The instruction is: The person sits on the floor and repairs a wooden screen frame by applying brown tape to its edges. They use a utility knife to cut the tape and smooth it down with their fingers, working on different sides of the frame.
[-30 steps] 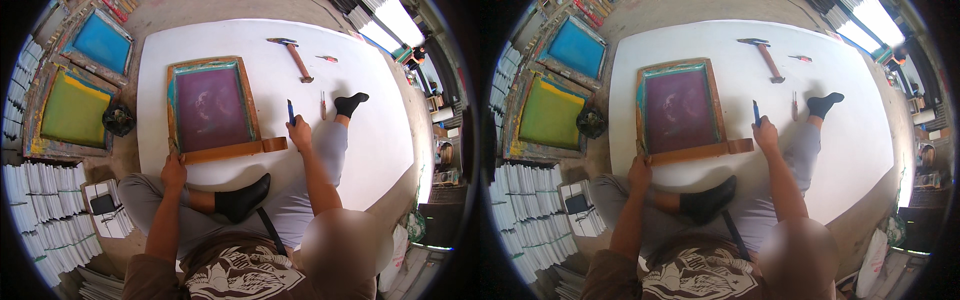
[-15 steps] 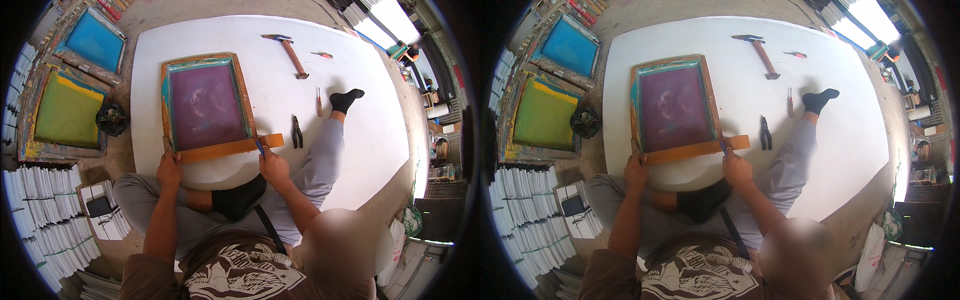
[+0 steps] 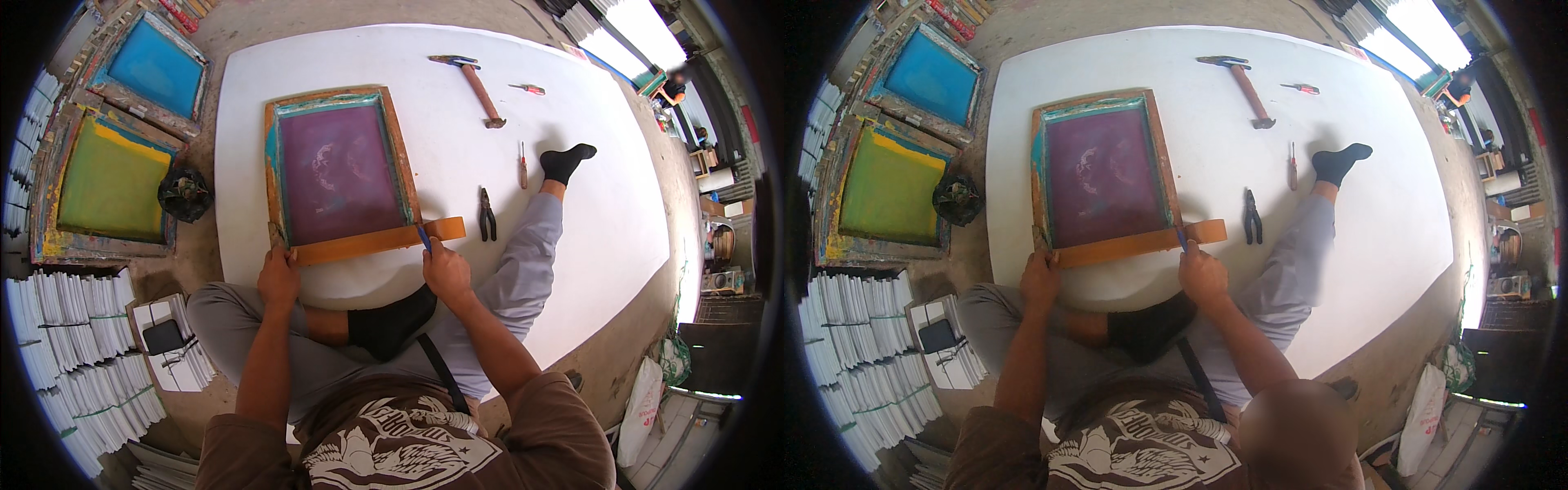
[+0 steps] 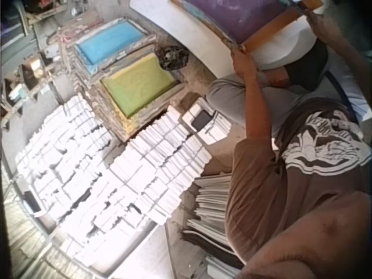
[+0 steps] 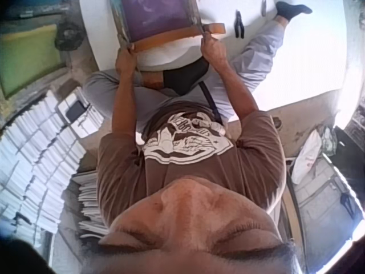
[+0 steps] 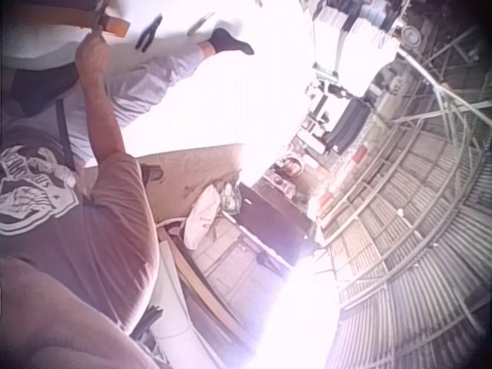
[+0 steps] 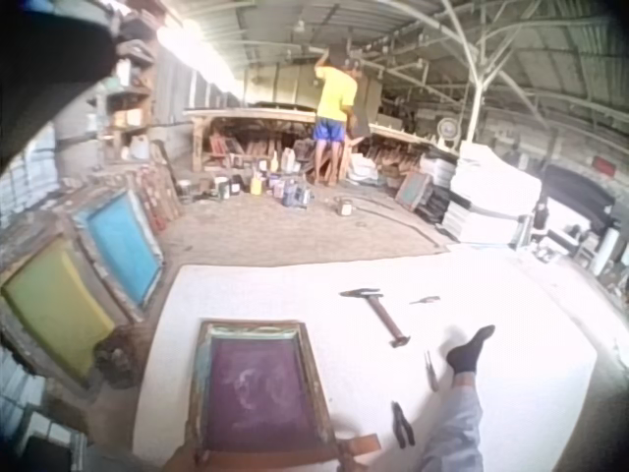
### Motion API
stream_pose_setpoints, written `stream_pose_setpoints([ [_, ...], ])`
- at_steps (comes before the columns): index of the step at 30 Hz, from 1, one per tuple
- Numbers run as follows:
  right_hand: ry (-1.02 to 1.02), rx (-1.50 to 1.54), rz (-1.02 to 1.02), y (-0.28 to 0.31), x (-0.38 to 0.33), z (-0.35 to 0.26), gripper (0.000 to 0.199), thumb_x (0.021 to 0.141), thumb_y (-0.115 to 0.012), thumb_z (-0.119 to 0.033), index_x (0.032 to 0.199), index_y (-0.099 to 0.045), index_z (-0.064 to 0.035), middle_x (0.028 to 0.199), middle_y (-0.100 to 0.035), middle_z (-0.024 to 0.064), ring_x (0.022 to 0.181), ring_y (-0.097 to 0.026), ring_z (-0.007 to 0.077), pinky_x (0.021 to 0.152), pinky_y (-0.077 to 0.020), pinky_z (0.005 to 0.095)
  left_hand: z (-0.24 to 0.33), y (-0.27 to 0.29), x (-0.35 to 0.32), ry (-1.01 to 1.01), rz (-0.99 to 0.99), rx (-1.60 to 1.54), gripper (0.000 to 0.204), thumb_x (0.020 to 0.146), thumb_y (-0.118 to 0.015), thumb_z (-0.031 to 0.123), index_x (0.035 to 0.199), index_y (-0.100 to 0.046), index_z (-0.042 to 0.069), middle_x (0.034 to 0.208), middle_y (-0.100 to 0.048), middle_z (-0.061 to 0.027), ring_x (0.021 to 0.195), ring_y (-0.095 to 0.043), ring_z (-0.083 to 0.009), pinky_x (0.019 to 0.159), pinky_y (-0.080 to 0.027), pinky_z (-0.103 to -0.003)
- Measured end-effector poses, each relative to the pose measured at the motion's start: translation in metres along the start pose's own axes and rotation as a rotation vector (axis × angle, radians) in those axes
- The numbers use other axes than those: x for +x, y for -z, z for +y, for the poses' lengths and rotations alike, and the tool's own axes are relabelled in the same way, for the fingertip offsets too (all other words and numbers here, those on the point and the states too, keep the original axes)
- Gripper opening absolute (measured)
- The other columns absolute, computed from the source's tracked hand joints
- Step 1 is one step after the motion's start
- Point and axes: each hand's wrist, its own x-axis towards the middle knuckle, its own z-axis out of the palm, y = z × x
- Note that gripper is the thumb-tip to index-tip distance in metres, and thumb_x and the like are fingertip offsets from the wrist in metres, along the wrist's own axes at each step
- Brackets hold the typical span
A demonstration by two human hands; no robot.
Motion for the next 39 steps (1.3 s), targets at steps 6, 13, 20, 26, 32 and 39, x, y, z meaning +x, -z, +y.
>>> stream_pose_setpoints([
  [6, -0.015, 0.003, -0.018, -0.001, 0.0, 0.0, 0.032, 0.098, -0.063, -0.024, 0.122, -0.06, -0.0036, 0.086, -0.074, 0.0218, 0.078, -0.072, 0.0453, 0.073, -0.0557, 0.0587, -0.001, -0.002, 0.0, -0.015, 0.019, 0.012, 0.02, 0.103, -0.061, 0.028, 0.11, -0.06, 0.01, 0.114, -0.065, -0.0124, 0.097, -0.069, -0.0405, 0.082, -0.055, -0.054],
  [13, -0.029, -0.012, -0.025, -0.008, 0.001, 0.002, 0.032, 0.098, -0.063, -0.023, 0.123, -0.059, -0.0033, 0.085, -0.074, 0.0207, 0.078, -0.072, 0.0444, 0.072, -0.0561, 0.0579, 0.001, -0.002, 0.0, -0.016, 0.038, -0.002, 0.017, 0.102, -0.063, 0.025, 0.109, -0.061, 0.01, 0.113, -0.066, -0.0122, 0.097, -0.07, -0.0406, 0.082, -0.056, -0.053],
  [20, -0.034, -0.023, -0.023, -0.004, 0.0, -0.005, 0.033, 0.098, -0.063, -0.023, 0.122, -0.06, -0.0023, 0.084, -0.073, 0.0207, 0.077, -0.072, 0.0436, 0.071, -0.0566, 0.0569, -0.003, -0.005, 0.001, -0.014, 0.048, -0.002, 0.019, 0.103, -0.062, 0.028, 0.109, -0.061, 0.01, 0.114, -0.066, -0.012, 0.096, -0.07, -0.0408, 0.081, -0.055, -0.054],
  [26, -0.01, -0.028, -0.001, -0.004, -0.001, -0.005, 0.021, 0.1, -0.06, -0.023, 0.105, -0.057, -0.0022, 0.083, -0.074, 0.0227, 0.076, -0.073, 0.046, 0.07, -0.0579, 0.0585, -0.003, -0.005, 0.002, -0.011, 0.033, 0.002, 0.022, 0.104, -0.061, 0.031, 0.108, -0.061, 0.01, 0.116, -0.066, -0.012, 0.097, -0.07, -0.0408, 0.082, -0.055, -0.054],
  [32, -0.04, -0.05, -0.039, -0.005, 0.002, -0.005, 0.026, 0.099, -0.061, -0.023, 0.114, -0.059, -0.0018, 0.084, -0.074, 0.0218, 0.077, -0.073, 0.0443, 0.071, -0.0577, 0.0567, 0.0, -0.002, 0.001, 0.001, 0.018, -0.004, 0.021, 0.104, -0.061, 0.031, 0.108, -0.06, 0.01, 0.117, -0.066, -0.0121, 0.098, -0.069, -0.0412, 0.083, -0.055, -0.054],
  [39, -0.06, -0.066, -0.077, -0.003, 0.002, -0.009, 0.023, 0.099, -0.059, -0.024, 0.108, -0.058, -0.0028, 0.085, -0.074, 0.0225, 0.078, -0.073, 0.0448, 0.072, -0.0581, 0.0571, 0.0, -0.003, 0.002, 0.0, 0.022, -0.021, 0.022, 0.104, -0.061, 0.031, 0.107, -0.06, 0.009, 0.117, -0.066, -0.0125, 0.099, -0.069, -0.0416, 0.084, -0.055, -0.054],
])
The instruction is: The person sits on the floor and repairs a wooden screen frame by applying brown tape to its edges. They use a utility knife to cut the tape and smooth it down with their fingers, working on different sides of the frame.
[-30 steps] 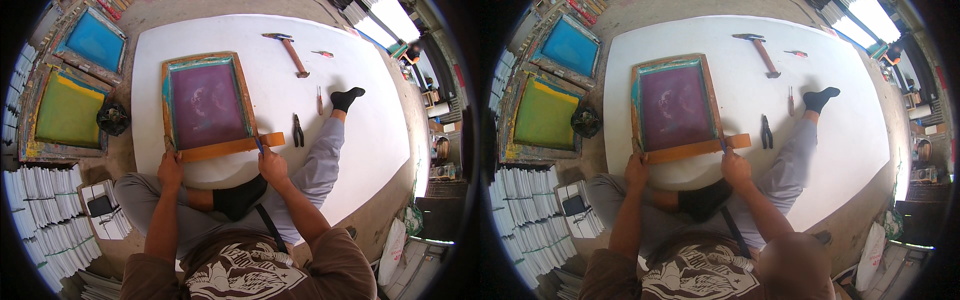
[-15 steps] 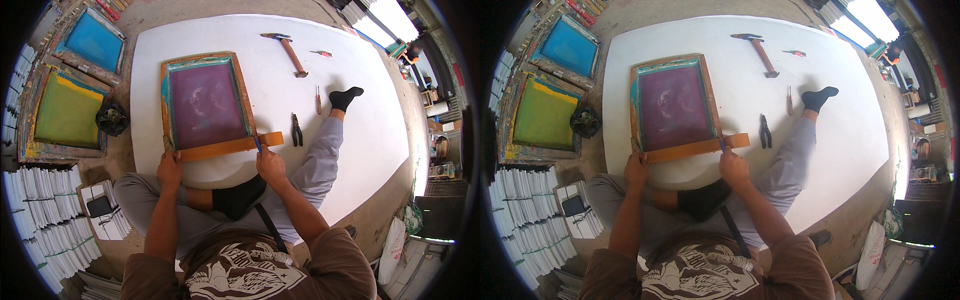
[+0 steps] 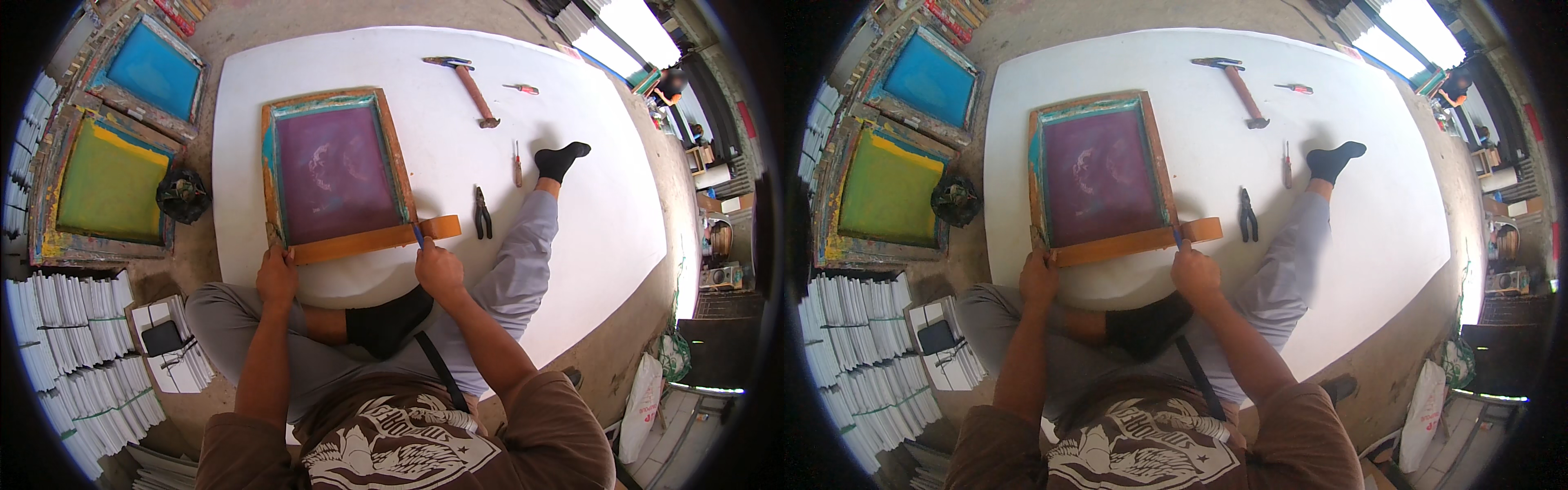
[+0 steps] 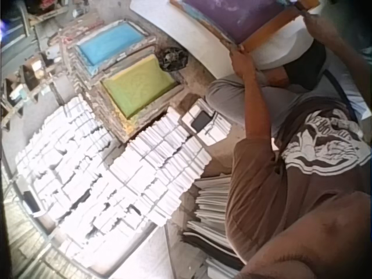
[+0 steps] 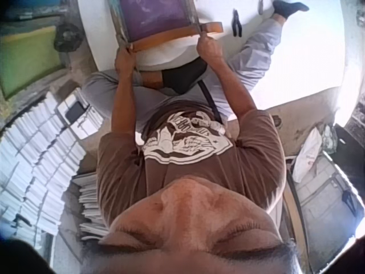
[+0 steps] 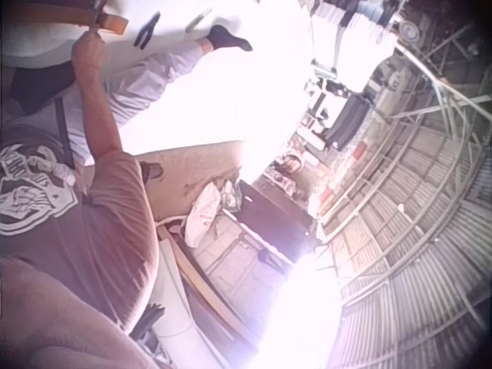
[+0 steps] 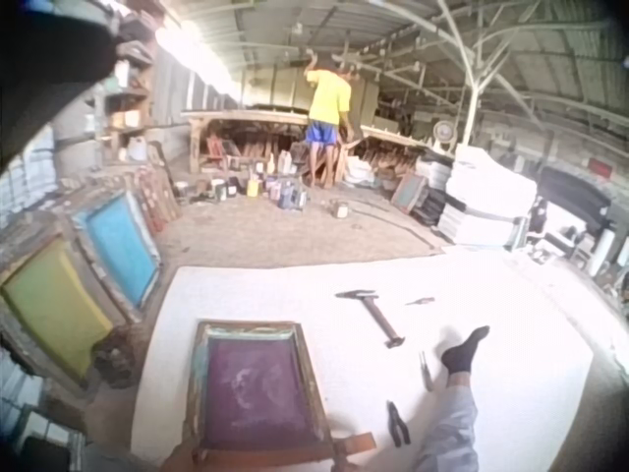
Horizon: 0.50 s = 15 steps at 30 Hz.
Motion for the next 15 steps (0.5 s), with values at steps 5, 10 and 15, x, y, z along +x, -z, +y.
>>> stream_pose_setpoints([
  [5, -0.024, -0.025, -0.008, -0.002, -0.004, 0.0, 0.022, 0.098, -0.061, -0.024, 0.107, -0.06, -0.0033, 0.085, -0.074, 0.0237, 0.079, -0.073, 0.0461, 0.074, -0.0579, 0.0575, 0.002, 0.0, 0.001, 0.005, -0.004, -0.018, 0.024, 0.105, -0.061, 0.031, 0.107, -0.061, 0.007, 0.115, -0.066, -0.0135, 0.099, -0.069, -0.0414, 0.084, -0.055, -0.054],
  [10, -0.012, -0.069, -0.094, 0.008, -0.017, -0.003, 0.02, 0.098, -0.055, -0.018, 0.109, -0.059, -0.0018, 0.09, -0.075, 0.025, 0.085, -0.075, 0.0451, 0.077, -0.0595, 0.0557, 0.001, -0.001, 0.001, 0.007, 0.006, -0.029, 0.025, 0.105, -0.06, 0.032, 0.107, -0.062, 0.007, 0.114, -0.067, -0.0134, 0.1, -0.069, -0.0402, 0.085, -0.055, -0.053],
  [15, -0.034, -0.068, -0.117, 0.012, -0.03, -0.004, 0.019, 0.097, -0.053, -0.016, 0.108, -0.06, -0.0016, 0.092, -0.075, 0.0265, 0.087, -0.074, 0.0455, 0.08, -0.059, 0.0559, 0.0, -0.004, 0.002, 0.006, 0.01, -0.001, 0.025, 0.105, -0.06, 0.033, 0.108, -0.063, 0.008, 0.114, -0.067, -0.0127, 0.1, -0.069, -0.0395, 0.085, -0.055, -0.053],
])
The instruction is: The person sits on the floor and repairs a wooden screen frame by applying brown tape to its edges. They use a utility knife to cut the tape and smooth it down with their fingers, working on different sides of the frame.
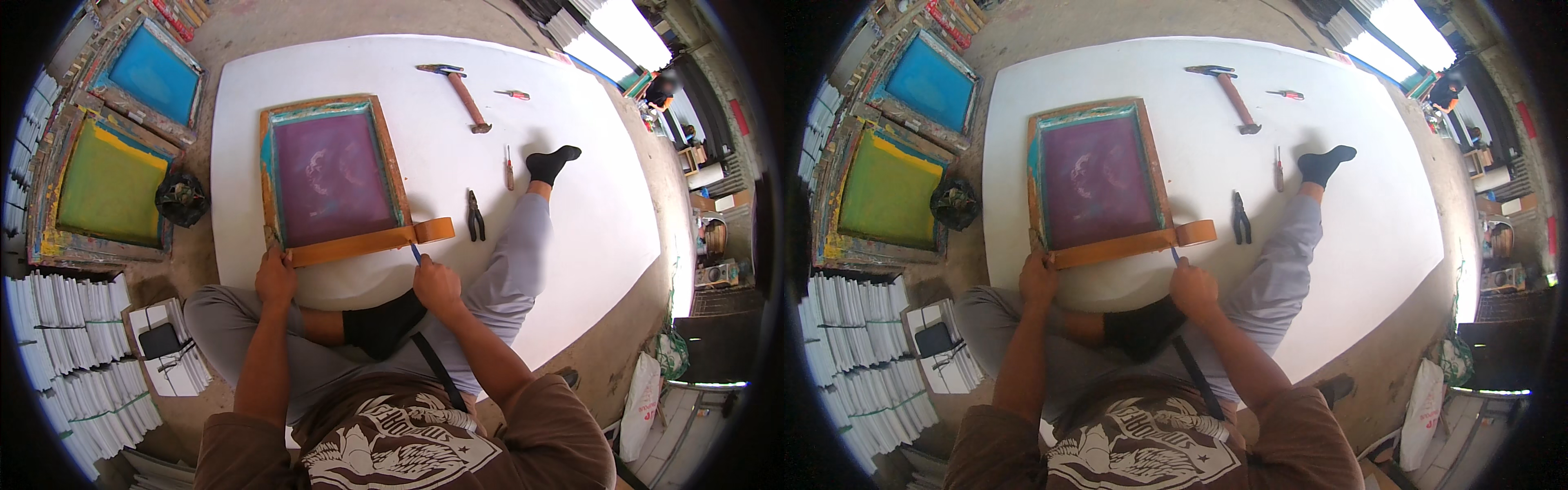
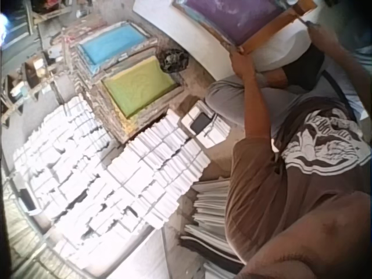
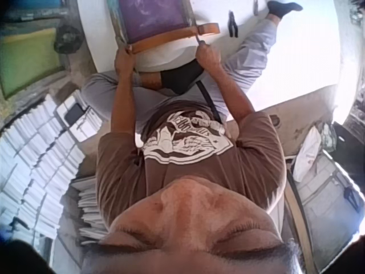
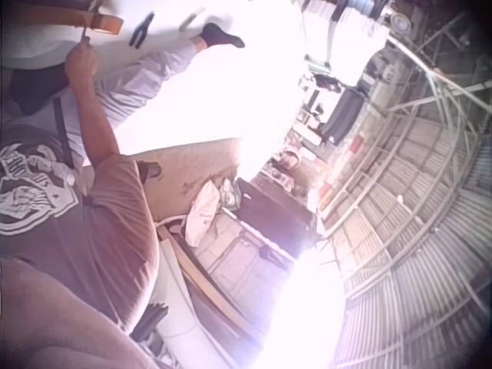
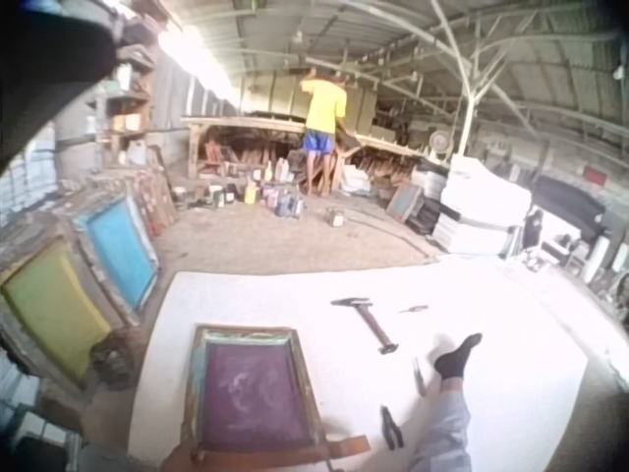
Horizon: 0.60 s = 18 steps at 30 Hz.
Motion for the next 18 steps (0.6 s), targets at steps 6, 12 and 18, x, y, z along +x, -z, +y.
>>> stream_pose_setpoints([
  [6, 0.008, 0.035, 0.064, -0.016, -0.008, 0.018, 0.02, 0.097, -0.062, -0.023, 0.103, -0.064, -0.0036, 0.085, -0.073, 0.0262, 0.081, -0.071, 0.0474, 0.077, -0.057, 0.0561, 0.006, 0.004, -0.001, 0.026, -0.026, -0.002, 0.027, 0.106, -0.058, 0.035, 0.107, -0.063, 0.008, 0.114, -0.066, -0.0123, 0.1, -0.069, -0.0387, 0.085, -0.055, -0.052],
  [12, 0.038, 0.242, 0.383, 0.007, 0.001, 0.025, 0.019, 0.097, -0.065, -0.022, 0.107, -0.062, -0.0057, 0.101, -0.072, 0.0209, 0.088, -0.07, 0.0452, 0.078, -0.0547, 0.0548, 0.001, 0.002, -0.002, -0.011, -0.004, -0.017, 0.028, 0.106, -0.059, 0.035, 0.106, -0.063, 0.008, 0.113, -0.066, -0.0131, 0.098, -0.069, -0.039, 0.085, -0.055, -0.051],
  [18, 0.21, 0.396, 0.492, 0.028, 0.071, 0.047, 0.026, 0.096, -0.069, -0.025, 0.11, -0.061, -0.0049, 0.106, -0.07, 0.02, 0.091, -0.069, 0.043, 0.076, -0.0538, 0.052, -0.002, 0.004, -0.001, -0.03, -0.021, -0.025, 0.028, 0.106, -0.059, 0.034, 0.105, -0.063, 0.007, 0.112, -0.066, -0.0143, 0.099, -0.068, -0.0398, 0.085, -0.054, -0.051],
])
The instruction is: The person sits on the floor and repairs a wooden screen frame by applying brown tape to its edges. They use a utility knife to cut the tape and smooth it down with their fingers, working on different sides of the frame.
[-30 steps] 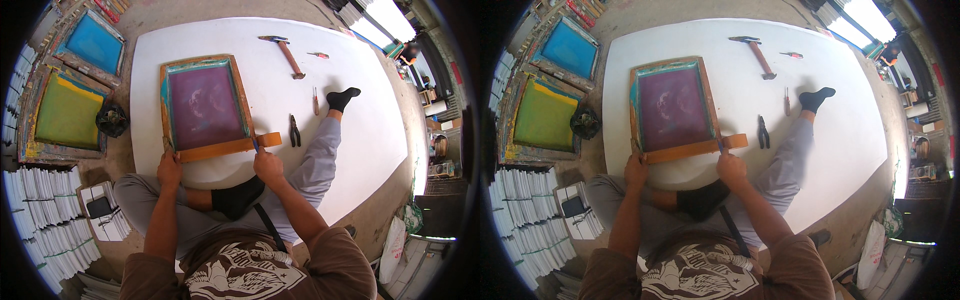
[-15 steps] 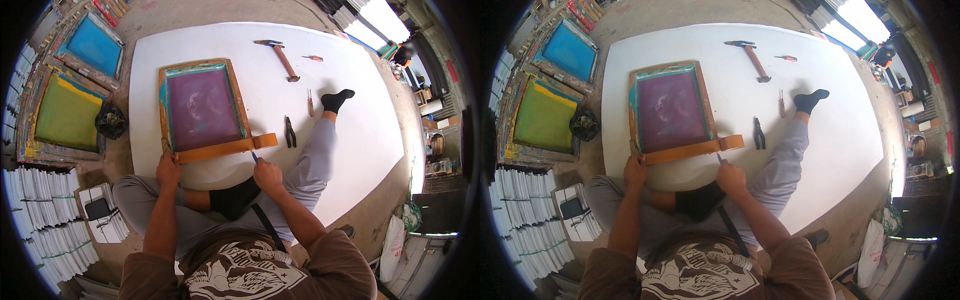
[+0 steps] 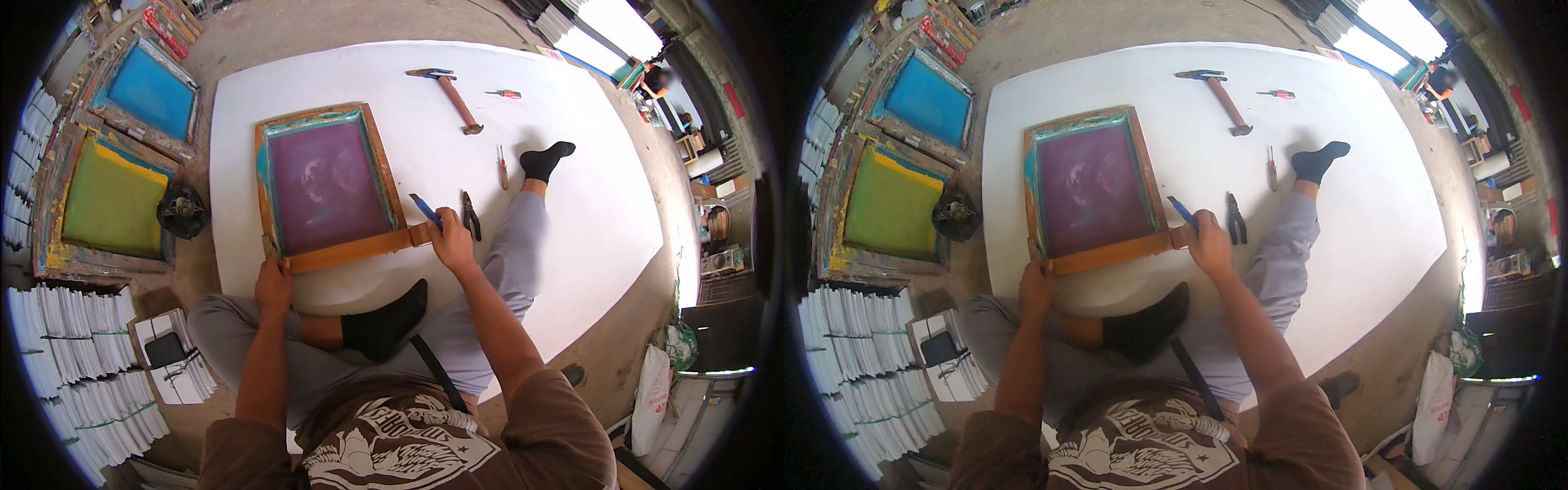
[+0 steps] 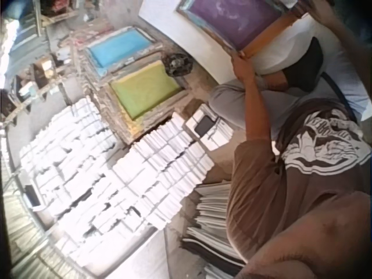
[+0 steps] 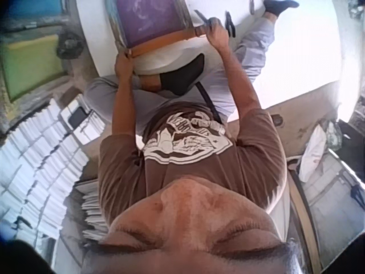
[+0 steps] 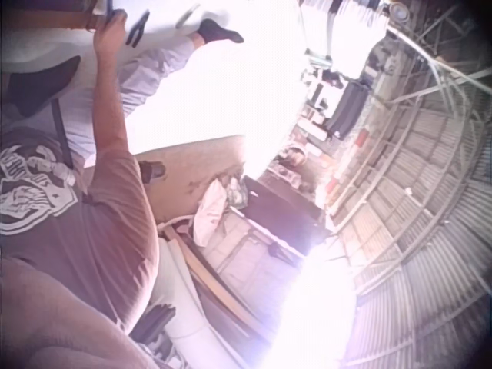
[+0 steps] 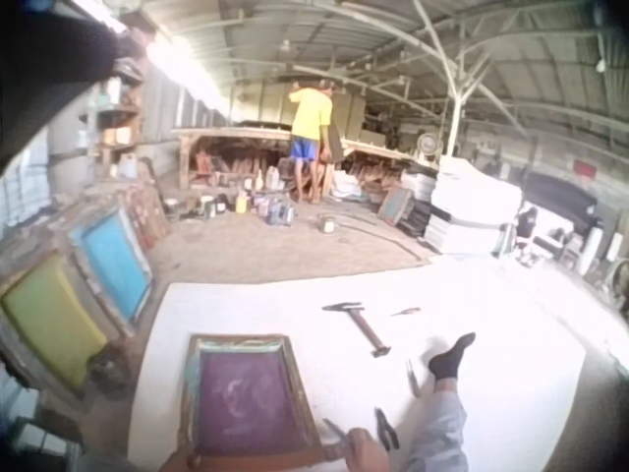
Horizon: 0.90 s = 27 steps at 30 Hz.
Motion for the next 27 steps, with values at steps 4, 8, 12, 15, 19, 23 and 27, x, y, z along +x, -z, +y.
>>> stream_pose_setpoints([
  [4, -0.045, -0.094, -0.233, 0.0, 0.023, 0.011, 0.031, 0.089, -0.077, -0.027, 0.108, -0.061, -0.0063, 0.099, -0.071, 0.0174, 0.088, -0.07, 0.0405, 0.075, -0.0533, 0.0497, -0.003, 0.0, -0.001, -0.012, 0.018, -0.037, 0.03, 0.106, -0.059, 0.035, 0.106, -0.063, 0.005, 0.112, -0.066, -0.0159, 0.099, -0.068, -0.04, 0.086, -0.053, -0.051],
  [8, -0.113, 0.049, -0.309, 0.004, 0.018, 0.026, 0.036, 0.084, -0.082, -0.025, 0.108, -0.061, -0.0066, 0.094, -0.071, 0.0146, 0.084, -0.07, 0.0358, 0.075, -0.0531, 0.0452, -0.003, 0.0, -0.002, -0.001, 0.035, -0.042, 0.033, 0.106, -0.059, 0.037, 0.106, -0.063, 0.004, 0.112, -0.066, -0.0165, 0.099, -0.067, -0.0401, 0.086, -0.053, -0.051],
  [12, -0.135, 0.119, -0.289, 0.015, 0.004, 0.048, 0.036, 0.083, -0.084, -0.019, 0.107, -0.06, -0.0051, 0.09, -0.07, 0.0104, 0.082, -0.07, 0.0258, 0.076, -0.0534, 0.0404, 0.001, 0.001, -0.004, 0.02, 0.034, -0.021, 0.036, 0.106, -0.058, 0.039, 0.105, -0.063, 0.003, 0.111, -0.066, -0.0165, 0.099, -0.067, -0.0403, 0.085, -0.053, -0.051],
  [15, -0.191, 0.235, -0.266, 0.027, -0.003, 0.077, 0.035, 0.084, -0.084, -0.017, 0.106, -0.06, -0.0044, 0.088, -0.069, 0.0078, 0.084, -0.07, 0.0197, 0.076, -0.0532, 0.0387, 0.002, 0.0, -0.002, 0.023, 0.021, -0.024, 0.038, 0.106, -0.058, 0.041, 0.105, -0.063, 0.003, 0.11, -0.067, -0.017, 0.1, -0.067, -0.0403, 0.086, -0.053, -0.051],
  [19, -0.216, 0.245, -0.203, 0.043, 0.013, 0.071, 0.033, 0.086, -0.082, -0.015, 0.107, -0.059, -0.0046, 0.089, -0.069, 0.0092, 0.087, -0.07, 0.0231, 0.077, -0.0541, 0.038, -0.009, -0.006, 0.002, 0.022, 0.051, -0.049, 0.039, 0.105, -0.06, 0.041, 0.105, -0.063, 0.002, 0.108, -0.069, -0.018, 0.098, -0.068, -0.0396, 0.086, -0.053, -0.049],
  [23, -0.005, 0.052, -0.012, 0.035, 0.046, 0.064, 0.031, 0.087, -0.08, -0.013, 0.108, -0.059, -0.0049, 0.101, -0.07, 0.0137, 0.089, -0.071, 0.0339, 0.078, -0.0559, 0.0415, -0.012, -0.009, 0.004, 0.003, 0.065, -0.101, 0.038, 0.105, -0.062, 0.039, 0.105, -0.064, 0.001, 0.103, -0.07, -0.019, 0.096, -0.068, -0.0379, 0.085, -0.053, -0.048],
  [27, 0.045, 0.046, 0.032, 0.011, 0.086, 0.067, 0.029, 0.087, -0.079, -0.013, 0.108, -0.059, -0.0064, 0.11, -0.07, 0.0157, 0.095, -0.07, 0.0382, 0.081, -0.0561, 0.0453, -0.009, -0.003, 0.001, 0.025, 0.024, -0.152, 0.037, 0.104, -0.063, 0.036, 0.106, -0.064, -0.001, 0.101, -0.069, -0.0194, 0.094, -0.068, -0.0366, 0.084, -0.053, -0.046],
])
